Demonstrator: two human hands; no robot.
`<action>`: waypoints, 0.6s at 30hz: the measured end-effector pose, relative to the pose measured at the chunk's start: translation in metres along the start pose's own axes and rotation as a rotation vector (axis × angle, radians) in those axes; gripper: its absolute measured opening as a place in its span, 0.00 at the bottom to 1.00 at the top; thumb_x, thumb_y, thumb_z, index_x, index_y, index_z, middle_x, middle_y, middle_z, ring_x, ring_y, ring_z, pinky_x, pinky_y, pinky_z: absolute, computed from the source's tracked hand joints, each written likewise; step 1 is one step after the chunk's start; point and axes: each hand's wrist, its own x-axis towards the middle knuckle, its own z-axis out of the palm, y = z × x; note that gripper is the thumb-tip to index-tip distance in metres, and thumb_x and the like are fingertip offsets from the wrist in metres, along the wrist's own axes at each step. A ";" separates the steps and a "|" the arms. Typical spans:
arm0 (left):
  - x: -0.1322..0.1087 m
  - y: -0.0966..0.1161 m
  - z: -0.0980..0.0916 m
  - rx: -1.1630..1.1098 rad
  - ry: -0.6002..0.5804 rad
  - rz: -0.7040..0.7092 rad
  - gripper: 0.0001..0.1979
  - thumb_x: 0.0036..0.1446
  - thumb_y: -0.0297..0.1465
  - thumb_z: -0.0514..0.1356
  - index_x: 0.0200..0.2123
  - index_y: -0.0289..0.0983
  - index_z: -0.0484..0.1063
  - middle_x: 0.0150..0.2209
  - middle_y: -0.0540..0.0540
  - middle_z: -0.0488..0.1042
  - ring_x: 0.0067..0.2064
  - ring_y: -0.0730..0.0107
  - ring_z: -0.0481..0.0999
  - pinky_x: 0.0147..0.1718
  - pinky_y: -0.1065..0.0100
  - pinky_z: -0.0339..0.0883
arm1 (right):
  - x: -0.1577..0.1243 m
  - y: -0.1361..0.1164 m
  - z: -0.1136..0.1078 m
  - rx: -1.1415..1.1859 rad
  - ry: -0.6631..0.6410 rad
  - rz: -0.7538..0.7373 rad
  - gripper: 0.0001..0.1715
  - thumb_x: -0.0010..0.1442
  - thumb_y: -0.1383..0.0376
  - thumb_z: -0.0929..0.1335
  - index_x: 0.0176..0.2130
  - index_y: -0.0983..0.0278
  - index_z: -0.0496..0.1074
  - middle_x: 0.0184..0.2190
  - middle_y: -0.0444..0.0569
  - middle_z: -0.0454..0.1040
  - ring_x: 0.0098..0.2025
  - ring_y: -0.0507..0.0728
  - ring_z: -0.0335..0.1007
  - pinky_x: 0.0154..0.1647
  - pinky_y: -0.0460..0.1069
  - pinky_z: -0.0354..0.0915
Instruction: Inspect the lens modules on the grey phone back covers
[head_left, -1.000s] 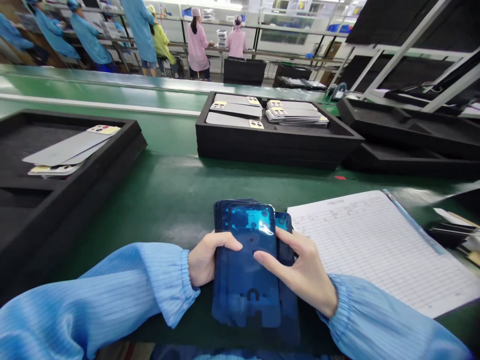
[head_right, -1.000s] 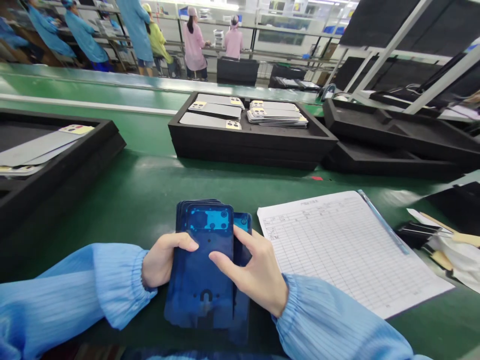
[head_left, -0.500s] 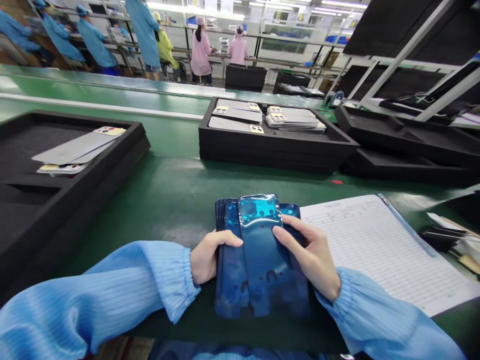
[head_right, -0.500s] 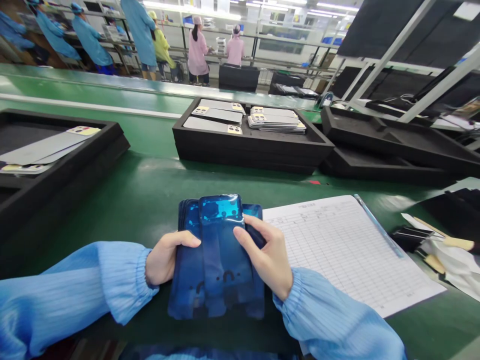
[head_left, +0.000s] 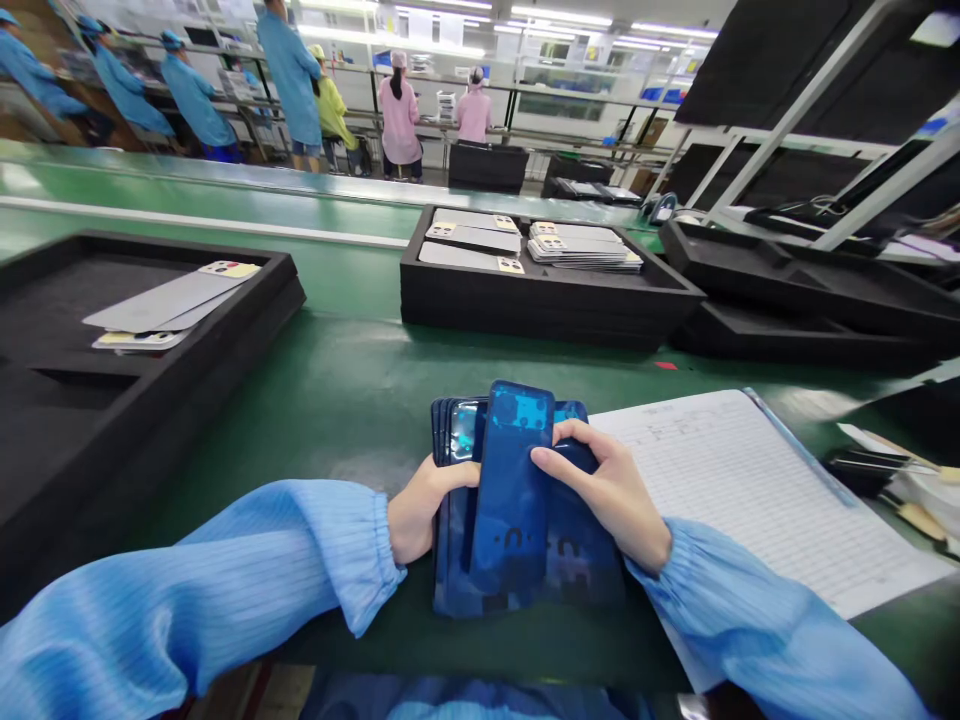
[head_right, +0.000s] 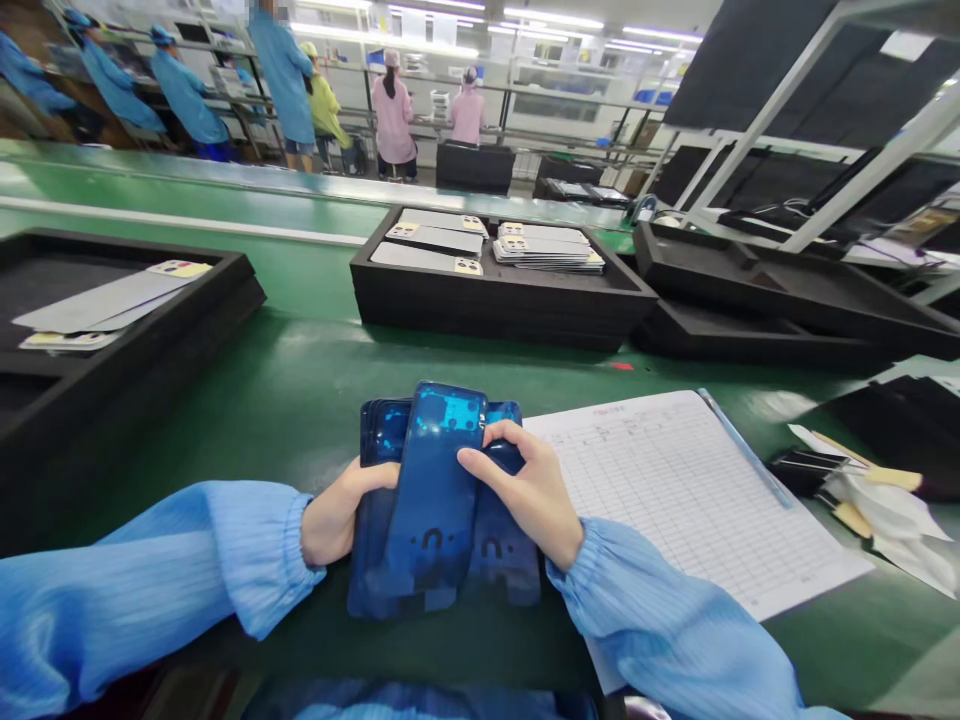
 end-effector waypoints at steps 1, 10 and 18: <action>0.000 0.001 0.000 -0.017 0.010 -0.014 0.16 0.45 0.26 0.60 0.41 0.32 0.72 0.25 0.45 0.78 0.27 0.61 0.77 0.30 0.63 0.71 | 0.001 0.001 -0.002 0.049 -0.009 0.021 0.12 0.50 0.59 0.70 0.27 0.62 0.65 0.25 0.40 0.67 0.27 0.51 0.63 0.28 0.44 0.62; 0.001 0.001 -0.003 -0.060 -0.010 0.055 0.18 0.47 0.27 0.62 0.44 0.35 0.70 0.33 0.43 0.79 0.34 0.62 0.78 0.38 0.61 0.71 | 0.005 0.005 -0.010 0.273 0.014 -0.008 0.13 0.50 0.63 0.70 0.36 0.60 0.67 0.30 0.42 0.72 0.32 0.54 0.68 0.32 0.46 0.66; 0.000 -0.001 -0.002 -0.018 -0.041 0.076 0.18 0.45 0.26 0.64 0.42 0.35 0.71 0.34 0.45 0.79 0.35 0.63 0.78 0.40 0.62 0.70 | 0.005 0.004 -0.006 0.181 0.044 -0.041 0.19 0.49 0.61 0.71 0.42 0.58 0.65 0.37 0.45 0.73 0.39 0.57 0.70 0.38 0.49 0.69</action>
